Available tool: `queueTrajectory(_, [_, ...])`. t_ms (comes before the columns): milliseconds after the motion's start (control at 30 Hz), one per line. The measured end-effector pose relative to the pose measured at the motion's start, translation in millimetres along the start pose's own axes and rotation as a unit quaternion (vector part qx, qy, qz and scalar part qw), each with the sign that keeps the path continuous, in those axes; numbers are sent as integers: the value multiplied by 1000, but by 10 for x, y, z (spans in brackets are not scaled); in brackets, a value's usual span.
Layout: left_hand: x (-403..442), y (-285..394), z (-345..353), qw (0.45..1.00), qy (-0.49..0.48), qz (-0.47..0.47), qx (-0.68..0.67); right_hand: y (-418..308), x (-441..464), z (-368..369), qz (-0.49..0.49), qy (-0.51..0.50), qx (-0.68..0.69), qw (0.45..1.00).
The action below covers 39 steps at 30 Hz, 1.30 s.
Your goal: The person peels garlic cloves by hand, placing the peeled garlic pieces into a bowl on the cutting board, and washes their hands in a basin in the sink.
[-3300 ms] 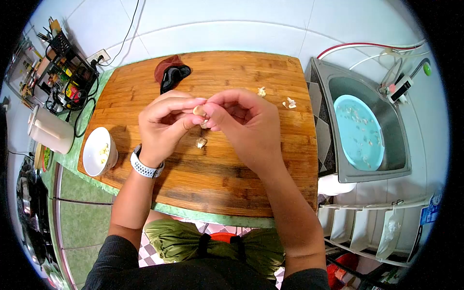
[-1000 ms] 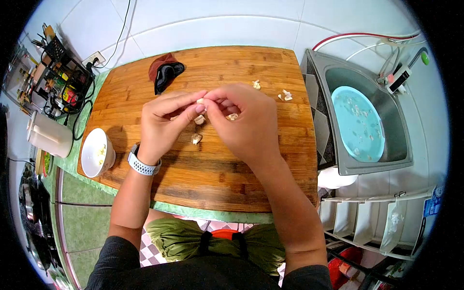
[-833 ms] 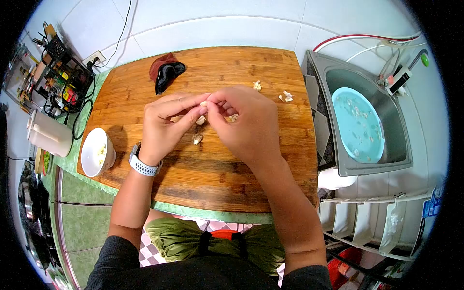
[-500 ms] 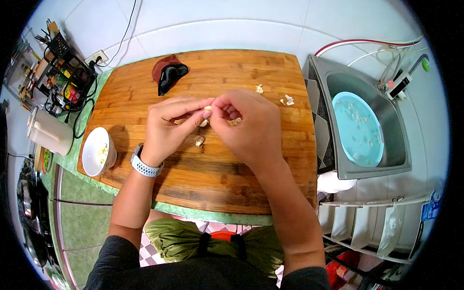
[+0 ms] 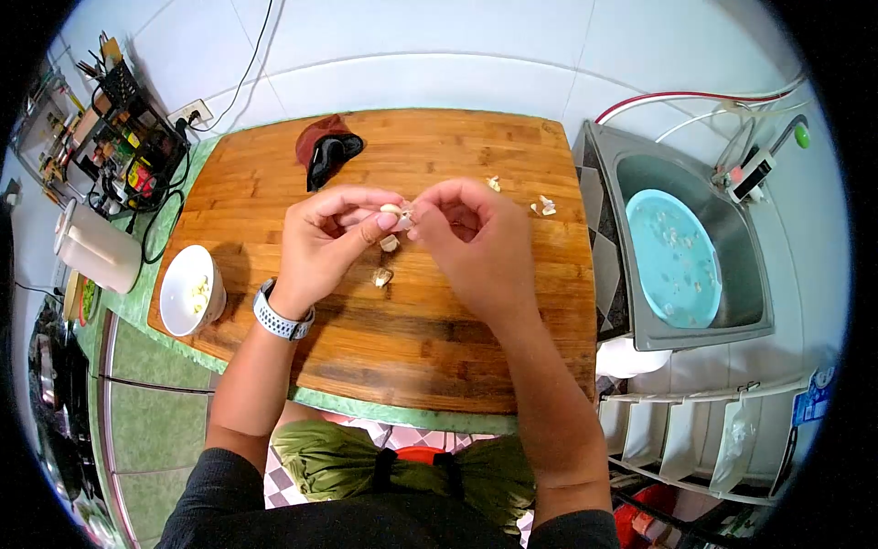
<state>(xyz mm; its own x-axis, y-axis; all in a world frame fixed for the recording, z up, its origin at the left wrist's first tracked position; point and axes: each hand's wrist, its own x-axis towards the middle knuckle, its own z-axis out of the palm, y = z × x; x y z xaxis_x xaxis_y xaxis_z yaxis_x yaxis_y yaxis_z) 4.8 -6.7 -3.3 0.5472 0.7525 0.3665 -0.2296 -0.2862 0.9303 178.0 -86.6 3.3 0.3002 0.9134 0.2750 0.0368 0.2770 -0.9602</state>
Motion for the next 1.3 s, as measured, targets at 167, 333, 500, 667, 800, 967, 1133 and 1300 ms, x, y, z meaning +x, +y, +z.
queueTrajectory(167, [24,-16,-16,995,16,61,78,32,-1,24,-39,-22,-15,999])
queueTrajectory(333, [8,-6,-26,1000,-2,10,-3,1,-11,20,-13,-14,-15,1000])
queueTrajectory(500, [12,-56,-54,999,-16,11,-28,49,-16,49,-44,-17,-24,999])
queueTrajectory(667, [13,-71,-64,999,-18,8,-50,63,-4,51,-75,-22,-51,996])
queueTrajectory(800, [12,-62,-66,998,-6,-3,-57,56,-9,50,-59,-10,-28,998])
queueTrajectory(967, [16,-68,-66,1000,3,14,-28,73,-15,61,-67,-15,-50,996])
queueTrajectory(1133, [3,-55,-26,1000,0,14,-20,107,-22,79,-67,27,-52,996])
queueTrajectory(1300, [-9,-47,10,998,12,44,52,102,-10,56,-151,45,-179,971])
